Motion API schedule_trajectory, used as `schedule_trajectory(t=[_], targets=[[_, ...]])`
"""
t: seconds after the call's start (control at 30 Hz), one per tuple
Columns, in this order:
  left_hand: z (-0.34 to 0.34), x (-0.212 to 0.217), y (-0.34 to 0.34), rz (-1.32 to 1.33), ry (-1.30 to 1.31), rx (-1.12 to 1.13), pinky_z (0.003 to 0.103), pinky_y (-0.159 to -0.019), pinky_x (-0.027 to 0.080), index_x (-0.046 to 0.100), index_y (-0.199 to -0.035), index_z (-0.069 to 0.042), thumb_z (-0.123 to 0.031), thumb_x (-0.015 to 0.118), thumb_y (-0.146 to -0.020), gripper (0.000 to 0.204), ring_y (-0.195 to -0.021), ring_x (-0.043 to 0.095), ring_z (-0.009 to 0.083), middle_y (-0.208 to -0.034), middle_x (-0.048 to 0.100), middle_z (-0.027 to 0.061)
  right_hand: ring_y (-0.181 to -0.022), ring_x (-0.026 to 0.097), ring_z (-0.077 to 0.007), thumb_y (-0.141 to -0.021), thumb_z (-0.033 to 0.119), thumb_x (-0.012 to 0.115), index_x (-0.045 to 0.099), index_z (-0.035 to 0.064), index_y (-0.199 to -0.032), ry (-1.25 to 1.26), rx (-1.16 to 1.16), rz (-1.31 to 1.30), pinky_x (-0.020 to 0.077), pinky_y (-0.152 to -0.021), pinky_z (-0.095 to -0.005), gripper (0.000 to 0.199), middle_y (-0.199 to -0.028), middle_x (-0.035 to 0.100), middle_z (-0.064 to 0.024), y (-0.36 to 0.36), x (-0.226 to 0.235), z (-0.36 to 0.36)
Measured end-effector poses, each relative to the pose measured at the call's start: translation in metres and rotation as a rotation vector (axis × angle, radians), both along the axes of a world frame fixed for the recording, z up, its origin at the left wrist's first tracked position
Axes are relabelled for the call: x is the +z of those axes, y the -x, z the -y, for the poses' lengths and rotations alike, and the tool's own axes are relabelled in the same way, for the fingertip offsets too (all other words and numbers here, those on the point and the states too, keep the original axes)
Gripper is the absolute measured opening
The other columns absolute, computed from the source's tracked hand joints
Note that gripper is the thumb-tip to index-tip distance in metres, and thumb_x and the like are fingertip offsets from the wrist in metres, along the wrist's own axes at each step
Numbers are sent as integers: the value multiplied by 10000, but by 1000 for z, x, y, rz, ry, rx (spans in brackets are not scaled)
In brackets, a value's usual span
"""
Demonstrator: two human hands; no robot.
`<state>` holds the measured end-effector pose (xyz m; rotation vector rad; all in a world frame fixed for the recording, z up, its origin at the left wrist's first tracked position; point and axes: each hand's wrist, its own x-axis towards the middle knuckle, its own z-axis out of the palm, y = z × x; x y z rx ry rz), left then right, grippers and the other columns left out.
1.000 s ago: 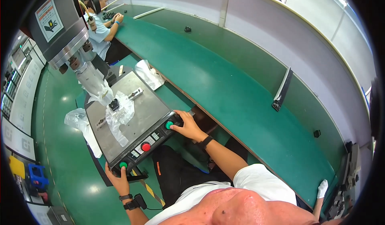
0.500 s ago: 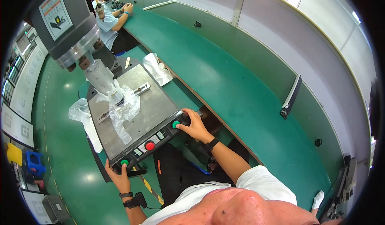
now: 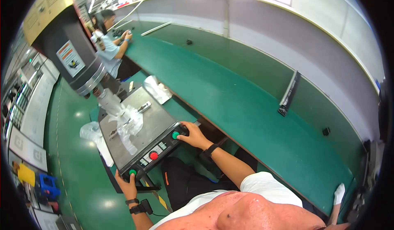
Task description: Assembling small electronic components using a manual press machine on a production line.
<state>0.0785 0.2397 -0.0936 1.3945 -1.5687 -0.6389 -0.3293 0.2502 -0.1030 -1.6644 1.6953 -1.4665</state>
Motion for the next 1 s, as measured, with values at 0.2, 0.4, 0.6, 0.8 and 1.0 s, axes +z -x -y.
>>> schedule_trajectory(t=[0.2,0.4,0.6,0.8,1.0], targets=[[29,23,-49,190,-206,-101,390,-1022,410,448,-1366,37,-257,703,-900,607,-1178,532,298,-1303,537,214,-958,655,-307,-844,189,717,674,24,-1090,-14,3,-107,524,-871,-394,299,-1044,684,-141,73,137,-116],[41,42,-13,398,-117,-16,374,-950,462,481,-1329,51,-343,676,-921,600,-1113,555,297,-1269,524,212,-922,679,-276,-914,179,601,687,39,-1055,39,-1160,-425,530,-821,-368,217,-1001,702,-144,315,139,-314],[65,50,-24,585,-78,-18,404,-992,439,509,-1306,51,-362,665,-918,587,-1150,550,349,-1257,551,246,-1073,630,-410,-852,633,557,670,44,-1146,-477,-1921,-234,490,-941,-473,668,-1119,685,-210,426,77,-475],[97,75,27,642,134,-38,418,-1020,420,559,-1257,37,-311,684,-890,521,-1173,553,361,-1256,587,222,-721,570,-399,-850,580,624,600,-49,-741,-325,-1593,-349,442,-686,-483,639,-770,628,-233,427,28,-507],[138,65,42,401,235,-23,407,-997,436,590,-1201,23,-206,711,-847,438,-1141,569,342,-1191,615,200,-817,622,-341,-766,257,785,565,43,-946,-183,-1370,-358,497,-758,-422,355,-854,637,-149,397,29,-483]])
